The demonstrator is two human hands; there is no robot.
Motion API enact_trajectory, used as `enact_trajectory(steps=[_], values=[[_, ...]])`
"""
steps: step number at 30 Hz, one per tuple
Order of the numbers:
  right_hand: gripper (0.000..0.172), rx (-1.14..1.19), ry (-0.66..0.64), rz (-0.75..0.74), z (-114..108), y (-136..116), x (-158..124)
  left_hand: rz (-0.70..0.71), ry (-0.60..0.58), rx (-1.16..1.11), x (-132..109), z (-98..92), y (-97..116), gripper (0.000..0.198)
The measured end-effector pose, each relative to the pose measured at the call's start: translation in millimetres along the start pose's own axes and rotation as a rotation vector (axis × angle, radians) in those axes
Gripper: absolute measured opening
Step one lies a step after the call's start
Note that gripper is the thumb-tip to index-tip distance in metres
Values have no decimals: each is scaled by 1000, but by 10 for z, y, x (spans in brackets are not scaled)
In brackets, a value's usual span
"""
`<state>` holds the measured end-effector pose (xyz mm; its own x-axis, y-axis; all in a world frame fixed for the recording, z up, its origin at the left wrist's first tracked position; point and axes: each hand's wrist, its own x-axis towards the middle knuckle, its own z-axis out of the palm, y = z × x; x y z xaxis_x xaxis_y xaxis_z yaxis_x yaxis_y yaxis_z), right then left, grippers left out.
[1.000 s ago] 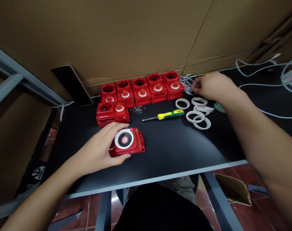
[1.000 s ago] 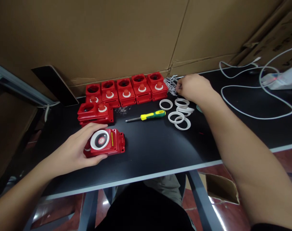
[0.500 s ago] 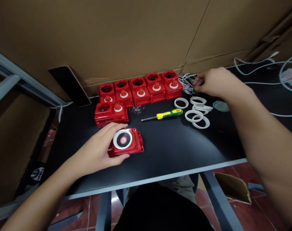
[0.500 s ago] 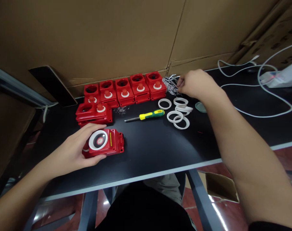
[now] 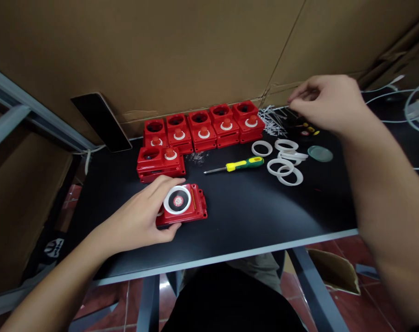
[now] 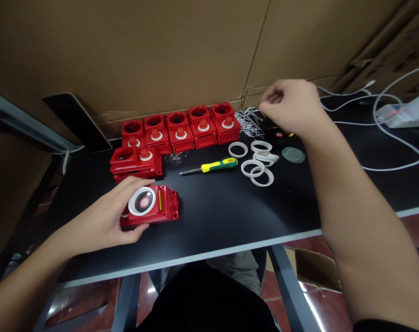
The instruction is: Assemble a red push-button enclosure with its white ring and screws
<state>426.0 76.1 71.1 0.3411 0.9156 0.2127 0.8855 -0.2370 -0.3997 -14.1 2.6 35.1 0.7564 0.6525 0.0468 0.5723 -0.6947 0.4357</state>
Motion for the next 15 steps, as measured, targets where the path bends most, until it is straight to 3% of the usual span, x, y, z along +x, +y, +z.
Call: enact_trajectory(steps=[3,6,8,12,15], values=[[32,72,93,-56,63,-73,-92,-6,8,-3,-10,11,-16,78],[15,307,194,-371,214,-148,-243,2,37,-13,-18,48,-68,79],[10,456,178,-631,329,-233,-395,4,46,-12,-16,74,-99,81],[8,521,45,-919,466,-466,-793,15,72,1,0,115,-115,84],[15,615,36,-1142,471,-591,-1065,17,84,4,12,136,-104,86]])
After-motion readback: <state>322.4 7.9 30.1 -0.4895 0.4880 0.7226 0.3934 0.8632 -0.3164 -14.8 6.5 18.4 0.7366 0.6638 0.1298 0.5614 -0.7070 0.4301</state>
